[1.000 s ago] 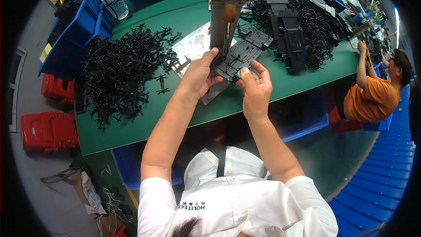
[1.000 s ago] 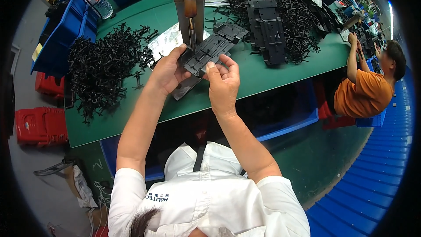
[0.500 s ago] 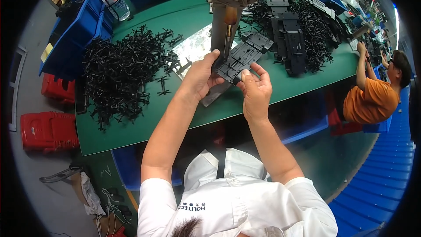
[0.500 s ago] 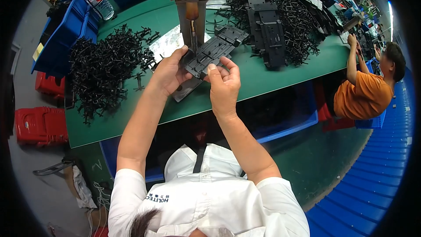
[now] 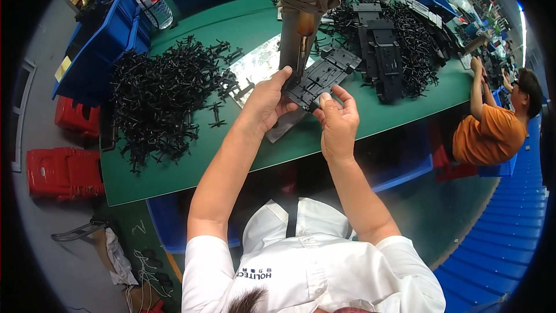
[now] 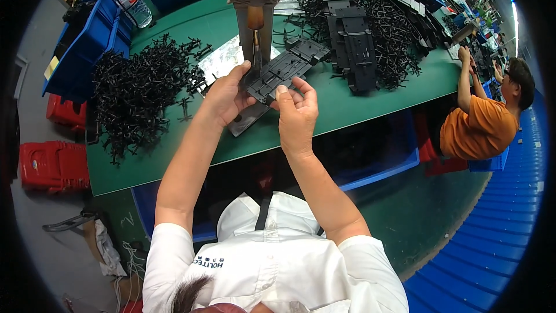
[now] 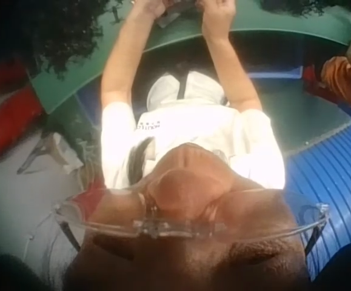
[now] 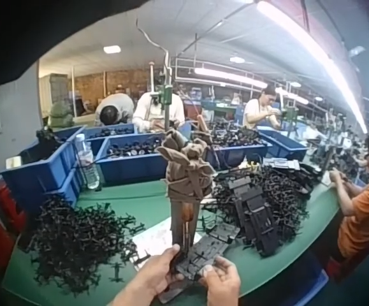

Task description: Assembling plastic components into a toy vehicle chassis at a factory workstation using a specialized assembly machine.

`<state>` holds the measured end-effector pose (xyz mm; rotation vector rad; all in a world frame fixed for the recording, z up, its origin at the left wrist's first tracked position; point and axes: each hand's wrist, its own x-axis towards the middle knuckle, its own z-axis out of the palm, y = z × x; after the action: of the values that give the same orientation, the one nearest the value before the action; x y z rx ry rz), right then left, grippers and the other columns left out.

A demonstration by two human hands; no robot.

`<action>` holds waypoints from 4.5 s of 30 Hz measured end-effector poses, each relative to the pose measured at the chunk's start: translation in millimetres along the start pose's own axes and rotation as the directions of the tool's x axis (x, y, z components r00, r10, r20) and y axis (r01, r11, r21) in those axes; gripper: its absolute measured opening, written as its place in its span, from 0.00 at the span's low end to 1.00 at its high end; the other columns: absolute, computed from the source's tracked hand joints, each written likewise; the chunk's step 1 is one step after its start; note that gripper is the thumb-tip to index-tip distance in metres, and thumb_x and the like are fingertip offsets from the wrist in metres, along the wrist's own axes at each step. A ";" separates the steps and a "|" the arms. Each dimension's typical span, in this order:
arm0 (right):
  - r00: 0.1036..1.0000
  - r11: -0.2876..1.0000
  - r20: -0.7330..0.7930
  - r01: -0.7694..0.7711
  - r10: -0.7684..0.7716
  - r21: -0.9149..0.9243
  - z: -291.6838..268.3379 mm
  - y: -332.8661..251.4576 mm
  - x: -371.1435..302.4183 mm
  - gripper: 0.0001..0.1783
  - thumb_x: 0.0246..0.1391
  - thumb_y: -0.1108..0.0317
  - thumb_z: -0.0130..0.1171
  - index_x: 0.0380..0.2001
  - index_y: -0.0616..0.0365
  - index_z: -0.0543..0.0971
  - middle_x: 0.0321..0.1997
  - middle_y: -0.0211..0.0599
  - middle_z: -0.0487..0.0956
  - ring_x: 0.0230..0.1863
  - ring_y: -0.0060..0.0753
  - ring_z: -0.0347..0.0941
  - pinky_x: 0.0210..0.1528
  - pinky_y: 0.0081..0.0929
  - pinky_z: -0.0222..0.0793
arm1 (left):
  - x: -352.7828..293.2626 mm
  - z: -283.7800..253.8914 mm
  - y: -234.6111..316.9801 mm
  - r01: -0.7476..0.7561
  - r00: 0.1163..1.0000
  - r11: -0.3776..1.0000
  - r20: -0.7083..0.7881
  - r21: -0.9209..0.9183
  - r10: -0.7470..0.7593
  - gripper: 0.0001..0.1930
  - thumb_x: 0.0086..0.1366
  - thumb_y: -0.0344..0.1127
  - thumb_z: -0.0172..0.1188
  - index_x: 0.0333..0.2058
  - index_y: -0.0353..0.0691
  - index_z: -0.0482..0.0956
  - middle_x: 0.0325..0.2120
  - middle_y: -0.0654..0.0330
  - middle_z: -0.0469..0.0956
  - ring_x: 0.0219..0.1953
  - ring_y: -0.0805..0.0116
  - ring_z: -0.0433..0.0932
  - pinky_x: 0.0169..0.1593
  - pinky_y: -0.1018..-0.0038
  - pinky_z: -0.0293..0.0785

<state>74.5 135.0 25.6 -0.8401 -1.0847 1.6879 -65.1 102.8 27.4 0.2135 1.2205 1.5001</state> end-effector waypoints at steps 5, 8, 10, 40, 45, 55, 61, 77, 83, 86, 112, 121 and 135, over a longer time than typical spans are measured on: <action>1.000 1.000 0.010 -0.002 0.002 -0.001 -1.4 1.5 -0.5 0.23 0.54 0.70 0.54 0.50 0.68 0.59 0.36 0.38 0.74 0.35 0.20 0.70 0.36 0.18 0.69 | 0.6 -3.9 -3.2 -0.002 1.000 1.000 0.010 -0.007 0.002 0.16 0.62 0.49 0.53 0.37 0.42 0.75 0.27 0.66 0.77 0.26 0.78 0.74 0.25 0.82 0.71; 0.999 0.999 0.009 -0.036 0.036 0.003 -2.6 3.9 -1.2 0.22 0.54 0.70 0.54 0.50 0.65 0.61 0.35 0.33 0.73 0.35 0.18 0.70 0.37 0.18 0.66 | -0.1 -5.8 -5.1 0.002 1.000 1.000 0.012 -0.005 -0.002 0.16 0.62 0.49 0.53 0.37 0.42 0.75 0.27 0.66 0.77 0.26 0.78 0.74 0.25 0.82 0.71; 1.000 1.000 0.017 -0.018 0.019 -0.018 -4.4 5.1 -1.8 0.24 0.54 0.70 0.54 0.50 0.68 0.59 0.37 0.39 0.74 0.35 0.21 0.70 0.37 0.19 0.69 | -2.6 -4.7 -4.3 -0.003 1.000 1.000 0.014 -0.008 0.003 0.16 0.62 0.48 0.52 0.37 0.41 0.75 0.27 0.66 0.77 0.26 0.78 0.74 0.24 0.83 0.71; 0.999 1.000 0.033 -0.020 0.019 0.018 -4.3 2.9 -4.6 0.23 0.54 0.71 0.54 0.50 0.69 0.59 0.38 0.40 0.74 0.36 0.21 0.71 0.37 0.19 0.69 | -7.9 -4.5 -2.0 -0.017 0.999 1.000 0.030 0.012 0.016 0.14 0.63 0.48 0.53 0.37 0.45 0.74 0.27 0.66 0.76 0.26 0.78 0.74 0.25 0.83 0.70; 0.999 0.999 0.032 -0.027 0.026 0.018 -2.7 2.2 -5.3 0.23 0.54 0.71 0.53 0.50 0.68 0.59 0.37 0.39 0.73 0.36 0.21 0.70 0.37 0.19 0.69 | -9.9 -4.4 -3.1 -0.042 0.999 0.999 0.015 0.013 0.042 0.17 0.63 0.49 0.50 0.36 0.40 0.75 0.26 0.65 0.76 0.24 0.78 0.73 0.26 0.83 0.72; 0.994 0.997 0.069 -0.079 0.080 -0.009 -7.0 5.9 -10.7 0.24 0.54 0.69 0.54 0.51 0.65 0.60 0.39 0.35 0.73 0.36 0.19 0.70 0.37 0.18 0.66 | -24.1 -10.6 -7.6 -0.058 0.998 0.998 -0.005 -0.012 0.058 0.17 0.64 0.48 0.50 0.38 0.39 0.75 0.29 0.63 0.76 0.26 0.77 0.74 0.26 0.82 0.73; 0.989 0.994 0.115 -0.095 0.088 0.053 -15.6 9.2 -23.2 0.24 0.52 0.70 0.55 0.50 0.68 0.60 0.38 0.39 0.73 0.36 0.20 0.70 0.37 0.18 0.68 | -40.6 -17.4 -18.5 -0.036 0.999 0.999 0.027 -0.022 0.036 0.18 0.64 0.48 0.51 0.38 0.37 0.75 0.28 0.62 0.76 0.28 0.76 0.75 0.28 0.81 0.74; 0.953 0.981 0.254 -0.187 0.166 0.060 -69.5 0.2 -102.7 0.24 0.54 0.72 0.53 0.51 0.68 0.59 0.41 0.39 0.73 0.36 0.18 0.67 0.39 0.16 0.65 | -121.6 -29.5 -56.6 0.125 0.966 0.992 0.231 -0.028 -0.115 0.18 0.64 0.41 0.51 0.42 0.29 0.72 0.36 0.56 0.77 0.36 0.71 0.78 0.38 0.77 0.80; 0.897 0.949 0.344 -0.312 0.277 0.047 -62.8 3.6 -121.4 0.22 0.53 0.75 0.51 0.51 0.69 0.60 0.42 0.41 0.73 0.39 0.19 0.68 0.41 0.16 0.65 | -167.3 -52.5 -80.1 0.085 0.979 0.991 0.194 -0.103 -0.064 0.19 0.64 0.39 0.53 0.45 0.27 0.71 0.37 0.55 0.77 0.38 0.70 0.78 0.41 0.75 0.79; 0.879 0.933 0.369 -0.352 0.303 0.072 -54.2 6.6 -119.0 0.22 0.53 0.72 0.52 0.50 0.68 0.62 0.42 0.38 0.73 0.38 0.18 0.69 0.41 0.16 0.65 | -181.9 -57.3 -94.0 -0.010 0.992 0.985 0.125 -0.170 0.032 0.20 0.60 0.37 0.57 0.46 0.26 0.70 0.38 0.54 0.77 0.38 0.69 0.78 0.44 0.72 0.78; 0.819 0.802 0.330 -0.552 0.470 0.228 -30.9 -9.9 -14.4 0.10 0.57 0.62 0.51 0.28 0.55 0.73 0.23 0.26 0.74 0.21 0.17 0.68 0.19 0.14 0.61 | -114.7 24.9 -89.7 -0.359 0.931 0.841 -0.094 -0.405 0.352 0.16 0.60 0.35 0.58 0.42 0.29 0.71 0.36 0.56 0.77 0.37 0.71 0.77 0.45 0.76 0.77; 0.802 0.793 0.190 -0.593 0.567 0.136 -17.1 -4.6 15.4 0.11 0.57 0.60 0.50 0.26 0.55 0.72 0.17 0.26 0.70 0.14 0.15 0.62 0.11 0.16 0.56 | -88.5 32.2 -79.3 -0.375 0.926 0.812 -0.147 -0.448 0.347 0.14 0.59 0.34 0.58 0.40 0.30 0.71 0.37 0.55 0.75 0.37 0.69 0.77 0.43 0.76 0.78; 0.810 0.809 0.117 -0.584 0.575 0.070 -8.0 0.2 46.4 0.12 0.57 0.61 0.52 0.23 0.55 0.70 0.12 0.24 0.65 0.09 0.15 0.54 0.07 0.16 0.48 | -58.7 36.7 -66.7 -0.390 0.921 0.790 -0.223 -0.472 0.321 0.12 0.58 0.32 0.61 0.37 0.32 0.72 0.33 0.58 0.76 0.35 0.71 0.77 0.42 0.75 0.77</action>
<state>65.9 180.9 19.7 -1.1140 -0.8279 2.2912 22.7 64.2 20.4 -0.0179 0.8634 2.1488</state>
